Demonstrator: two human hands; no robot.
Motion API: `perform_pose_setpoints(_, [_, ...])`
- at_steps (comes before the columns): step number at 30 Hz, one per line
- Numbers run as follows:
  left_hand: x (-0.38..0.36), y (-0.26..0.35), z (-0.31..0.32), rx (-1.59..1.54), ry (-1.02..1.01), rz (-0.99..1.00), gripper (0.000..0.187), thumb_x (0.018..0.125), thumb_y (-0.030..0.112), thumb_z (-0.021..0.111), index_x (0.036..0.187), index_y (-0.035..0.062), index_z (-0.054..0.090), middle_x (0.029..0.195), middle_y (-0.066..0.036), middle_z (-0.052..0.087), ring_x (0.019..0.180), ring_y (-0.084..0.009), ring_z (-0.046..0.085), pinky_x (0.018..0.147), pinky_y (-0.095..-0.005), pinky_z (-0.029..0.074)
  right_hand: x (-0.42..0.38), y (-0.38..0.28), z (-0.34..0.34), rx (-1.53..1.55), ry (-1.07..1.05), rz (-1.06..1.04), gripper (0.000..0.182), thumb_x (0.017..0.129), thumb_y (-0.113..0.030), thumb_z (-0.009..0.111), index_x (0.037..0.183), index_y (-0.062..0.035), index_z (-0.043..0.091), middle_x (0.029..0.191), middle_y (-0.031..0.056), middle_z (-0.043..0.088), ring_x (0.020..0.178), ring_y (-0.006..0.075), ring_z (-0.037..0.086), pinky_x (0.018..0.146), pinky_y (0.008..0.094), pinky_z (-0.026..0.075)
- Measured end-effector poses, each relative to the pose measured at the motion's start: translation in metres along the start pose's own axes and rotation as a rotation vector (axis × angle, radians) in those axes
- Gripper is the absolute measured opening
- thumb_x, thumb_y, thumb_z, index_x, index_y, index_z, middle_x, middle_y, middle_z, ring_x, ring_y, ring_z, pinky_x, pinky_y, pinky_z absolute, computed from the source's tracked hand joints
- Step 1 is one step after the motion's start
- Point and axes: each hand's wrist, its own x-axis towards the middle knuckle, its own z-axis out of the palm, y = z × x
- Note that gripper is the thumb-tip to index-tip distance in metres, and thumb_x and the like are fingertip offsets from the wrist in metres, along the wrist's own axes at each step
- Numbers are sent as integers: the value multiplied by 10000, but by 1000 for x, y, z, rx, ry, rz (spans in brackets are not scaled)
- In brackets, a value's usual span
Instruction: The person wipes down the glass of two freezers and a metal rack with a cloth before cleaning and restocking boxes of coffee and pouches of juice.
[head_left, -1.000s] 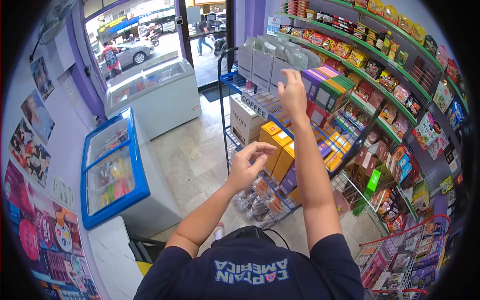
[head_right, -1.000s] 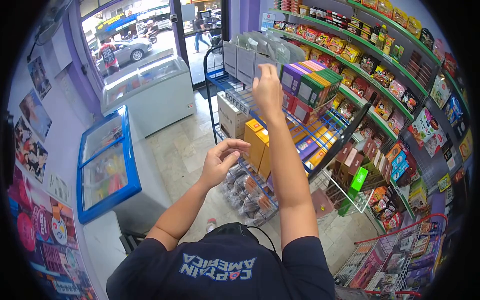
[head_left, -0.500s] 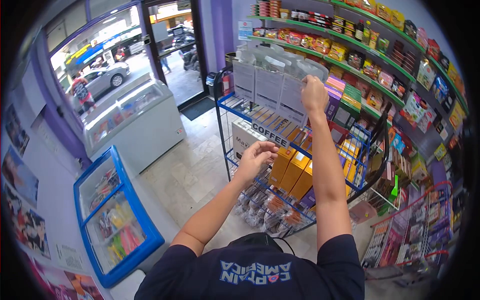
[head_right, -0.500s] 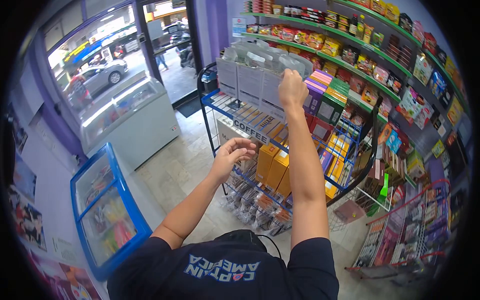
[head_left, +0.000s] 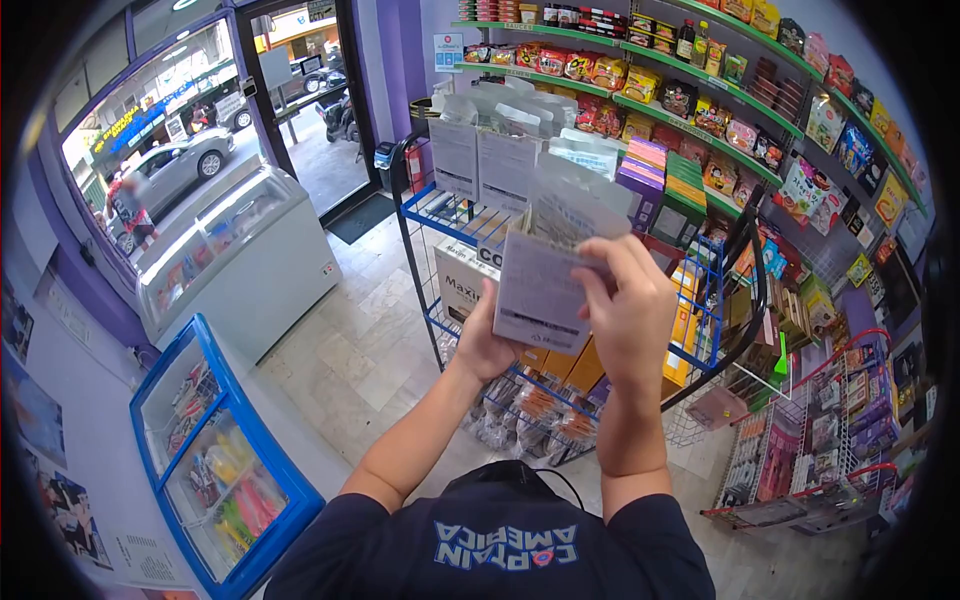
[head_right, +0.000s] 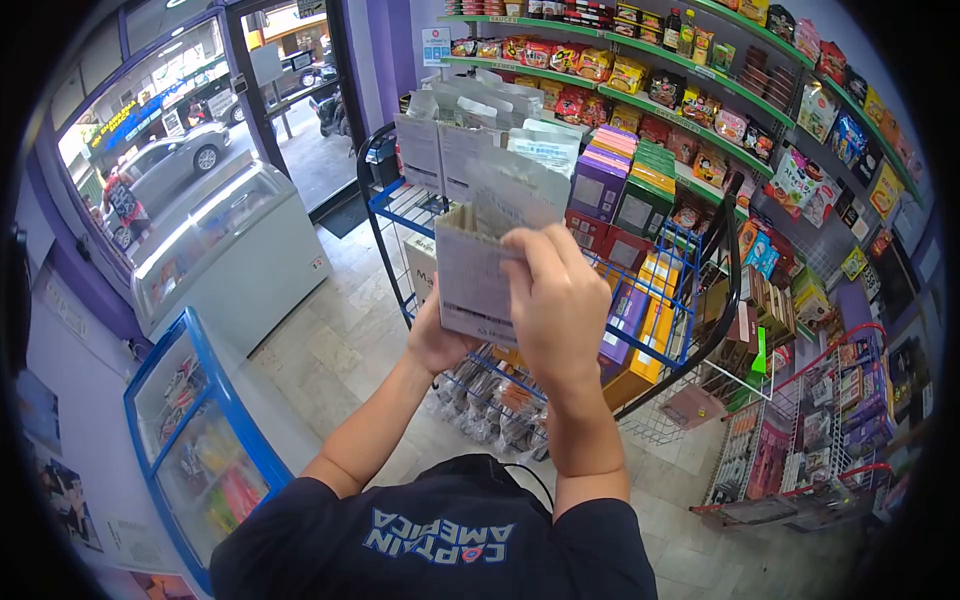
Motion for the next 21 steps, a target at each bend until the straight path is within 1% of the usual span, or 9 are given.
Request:
perform_pose_setpoints(1, [1,-2,-3,27,7,-14,658,1012,551,207,1452,82,348,1440,-130,440,1311,-293,449,1052,-486,409,-8,-1,-7,19,1,-17,161,745,-27,702,888,-79,649,824,74,617,707,297,635,590,377,492])
perform_pose_setpoints(2, [0,-7,-5,68,21,8,637,1021,527,211,1438,74,375,1430,-134,452,1308,-280,454,1076,-435,392,-17,-2,-15,40,2,-33,159,747,-20,699,885,-77,645,813,71,610,691,289,632,572,368,487])
perform_pose_setpoints(5, [-1,-17,7,268,-54,153,629,1026,512,220,1439,62,369,1408,-148,471,1294,-285,464,1082,-443,378,-42,-5,-42,60,-54,-139,167,741,-7,699,885,-72,643,799,66,605,671,271,626,555,350,479])
perform_pose_setpoints(9, [-5,-35,10,-16,36,149,604,1022,490,311,1413,38,396,1373,-158,504,1228,-290,524,1060,-433,399,-68,12,-85,206,-129,-230,208,707,23,716,886,-63,655,783,76,611,637,253,623,549,339,481])
perform_pose_setpoints(10, [-11,-41,12,-8,87,147,579,1017,474,358,1385,31,421,1344,-146,528,1194,-285,543,1042,-432,413,-73,18,-95,203,-154,-277,215,694,27,723,881,-60,662,783,76,617,630,241,623,548,327,482])
perform_pose_setpoints(14, [-47,-66,-2,85,139,341,523,1016,448,385,1317,32,486,1256,-137,588,1138,-279,565,1027,-430,415,-90,42,-122,308,-307,-408,200,691,13,726,867,-58,662,787,64,623,645,230,626,559,315,484])
perform_pose_setpoints(16, [-72,-79,19,264,408,438,537,1014,459,383,1319,29,489,1258,-144,588,1130,-287,573,1024,-436,418,-99,50,-129,379,-384,-438,205,677,66,717,851,-29,665,780,79,633,658,229,632,572,298,490])
perform_pose_setpoints(19, [-118,-102,37,323,550,625,581,1013,483,359,1354,24,458,1292,-154,572,1168,-296,559,1031,-442,412,-116,62,-126,488,-511,-504,249,645,61,752,866,-30,681,801,85,629,664,219,635,575,292,495])
perform_pose_setpoints(21, [-158,-114,29,265,510,748,593,1013,488,351,1370,23,443,1303,-155,567,1192,-294,546,1035,-438,408,-131,59,-121,542,-609,-510,284,622,39,778,880,-39,689,822,83,624,660,215,633,572,291,493])
